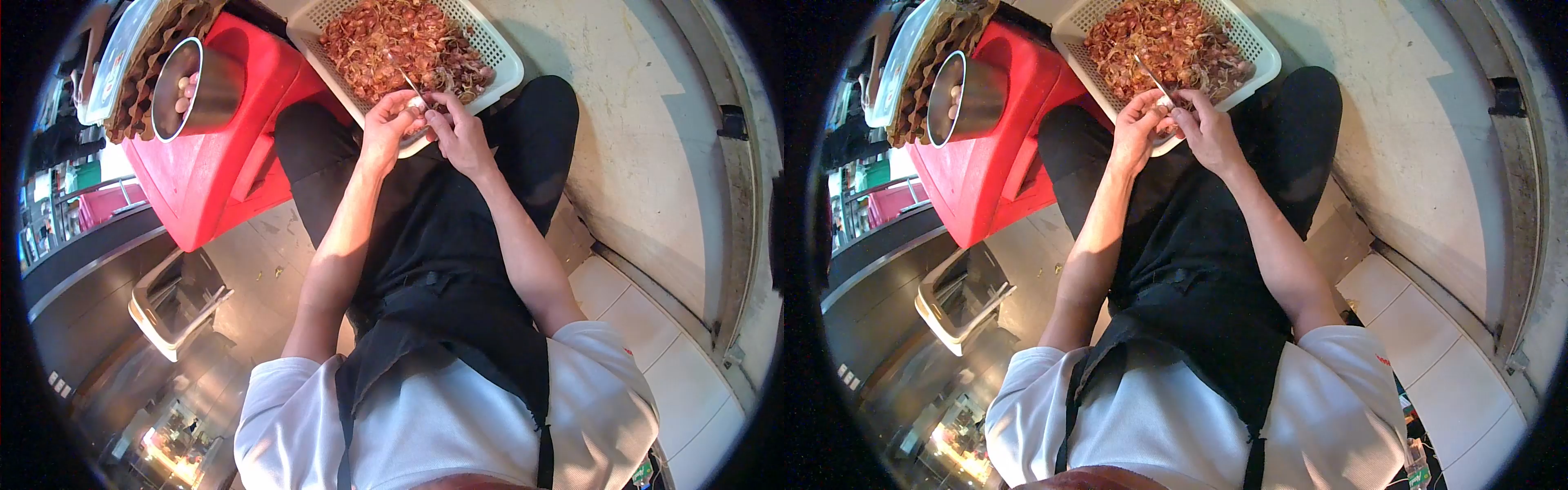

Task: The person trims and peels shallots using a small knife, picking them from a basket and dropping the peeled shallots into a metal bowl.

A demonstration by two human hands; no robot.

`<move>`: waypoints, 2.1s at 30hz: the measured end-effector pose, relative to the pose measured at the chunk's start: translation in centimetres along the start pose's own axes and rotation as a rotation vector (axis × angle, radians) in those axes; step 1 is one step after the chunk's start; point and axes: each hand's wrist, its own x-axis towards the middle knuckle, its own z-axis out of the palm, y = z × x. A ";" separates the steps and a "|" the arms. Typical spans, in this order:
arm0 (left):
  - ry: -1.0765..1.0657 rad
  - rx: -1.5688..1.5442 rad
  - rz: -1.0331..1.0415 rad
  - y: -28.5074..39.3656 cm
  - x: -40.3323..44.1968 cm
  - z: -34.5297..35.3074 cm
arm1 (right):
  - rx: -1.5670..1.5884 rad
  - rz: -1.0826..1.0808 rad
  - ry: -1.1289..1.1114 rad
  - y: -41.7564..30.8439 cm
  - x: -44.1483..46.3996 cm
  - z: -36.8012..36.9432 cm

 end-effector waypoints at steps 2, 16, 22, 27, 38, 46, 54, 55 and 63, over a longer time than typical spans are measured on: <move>-0.011 0.009 -0.002 0.1 0.0 0.1 | -0.040 -0.007 0.028 0.3 0.2 0.0; -0.116 -0.219 0.021 -0.2 0.4 -0.4 | 0.001 -0.036 -0.018 -0.1 0.0 0.2; -0.074 -0.199 0.015 0.0 0.2 -0.3 | -0.056 -0.097 0.016 -0.1 0.0 0.3; -0.060 -0.159 -0.005 0.2 0.0 0.0 | -0.147 -0.205 0.130 1.3 0.3 0.8; -0.071 -0.188 -0.011 -0.2 0.3 -0.4 | -0.130 -0.161 0.061 0.6 -0.1 0.2; -0.106 -0.221 0.005 0.0 0.0 -0.4 | -0.184 -0.227 0.043 1.0 -0.2 0.6; -0.082 -0.174 -0.008 -0.3 0.1 -0.4 | -0.288 -0.303 0.115 0.9 0.1 0.2; -0.080 -0.179 -0.003 -0.4 0.1 -0.4 | -0.270 -0.297 0.110 0.8 0.2 0.1; -0.100 -0.215 -0.002 -0.3 0.1 -0.6 | -0.180 -0.172 0.046 0.4 -0.1 0.0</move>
